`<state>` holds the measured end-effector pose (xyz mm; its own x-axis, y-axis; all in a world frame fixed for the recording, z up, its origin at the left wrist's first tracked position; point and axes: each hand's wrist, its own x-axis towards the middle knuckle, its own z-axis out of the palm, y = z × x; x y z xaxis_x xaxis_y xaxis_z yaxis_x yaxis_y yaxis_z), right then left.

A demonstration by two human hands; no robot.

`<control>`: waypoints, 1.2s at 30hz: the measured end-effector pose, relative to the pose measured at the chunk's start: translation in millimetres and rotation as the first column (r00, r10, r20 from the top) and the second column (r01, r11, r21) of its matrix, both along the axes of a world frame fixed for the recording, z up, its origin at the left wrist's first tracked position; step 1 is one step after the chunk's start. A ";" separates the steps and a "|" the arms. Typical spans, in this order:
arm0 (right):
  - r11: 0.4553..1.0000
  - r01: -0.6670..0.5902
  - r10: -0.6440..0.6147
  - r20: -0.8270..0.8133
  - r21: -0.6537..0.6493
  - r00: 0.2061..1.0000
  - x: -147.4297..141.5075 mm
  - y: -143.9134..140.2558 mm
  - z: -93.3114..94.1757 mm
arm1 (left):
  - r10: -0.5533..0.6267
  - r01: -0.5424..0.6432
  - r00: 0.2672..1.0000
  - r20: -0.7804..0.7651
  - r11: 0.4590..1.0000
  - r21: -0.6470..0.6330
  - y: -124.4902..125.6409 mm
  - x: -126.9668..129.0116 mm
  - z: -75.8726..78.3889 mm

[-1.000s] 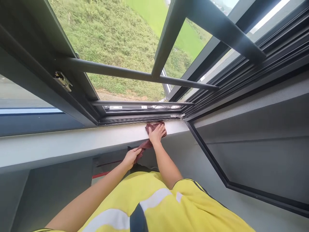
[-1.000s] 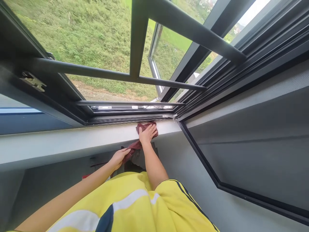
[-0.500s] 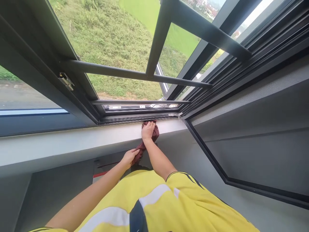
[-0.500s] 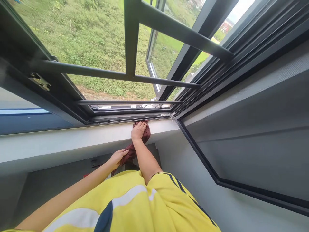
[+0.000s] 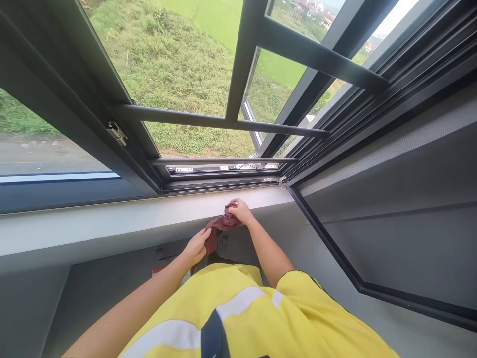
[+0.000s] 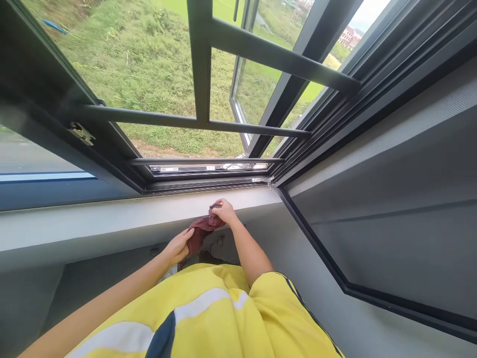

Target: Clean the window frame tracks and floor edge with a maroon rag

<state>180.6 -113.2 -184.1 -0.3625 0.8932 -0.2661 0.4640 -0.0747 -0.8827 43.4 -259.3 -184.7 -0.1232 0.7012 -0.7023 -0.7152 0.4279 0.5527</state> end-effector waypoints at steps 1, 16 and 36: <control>0.987 -0.044 0.035 -0.057 -0.157 0.998 12.5 -3.4 4.3 | -0.010 0.009 1.000 0.019 0.999 0.047 -1.4 1.7 6.3; 0.894 0.129 -0.325 -0.423 -0.429 0.846 84.7 -73.3 0.9 | -0.498 0.550 0.835 -0.233 0.763 0.340 24.8 65.7 72.4; 0.925 0.176 -0.370 0.689 0.338 0.623 8.7 63.7 13.7 | -0.390 0.339 0.902 -0.186 0.906 -0.252 -49.1 -30.6 -3.3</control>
<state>189.3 -49.5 -170.3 0.1342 0.9839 -0.1185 0.9488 -0.1620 -0.2710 12.8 -308.4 -188.0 -0.0604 0.5679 -0.8209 -0.3525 0.7573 0.5498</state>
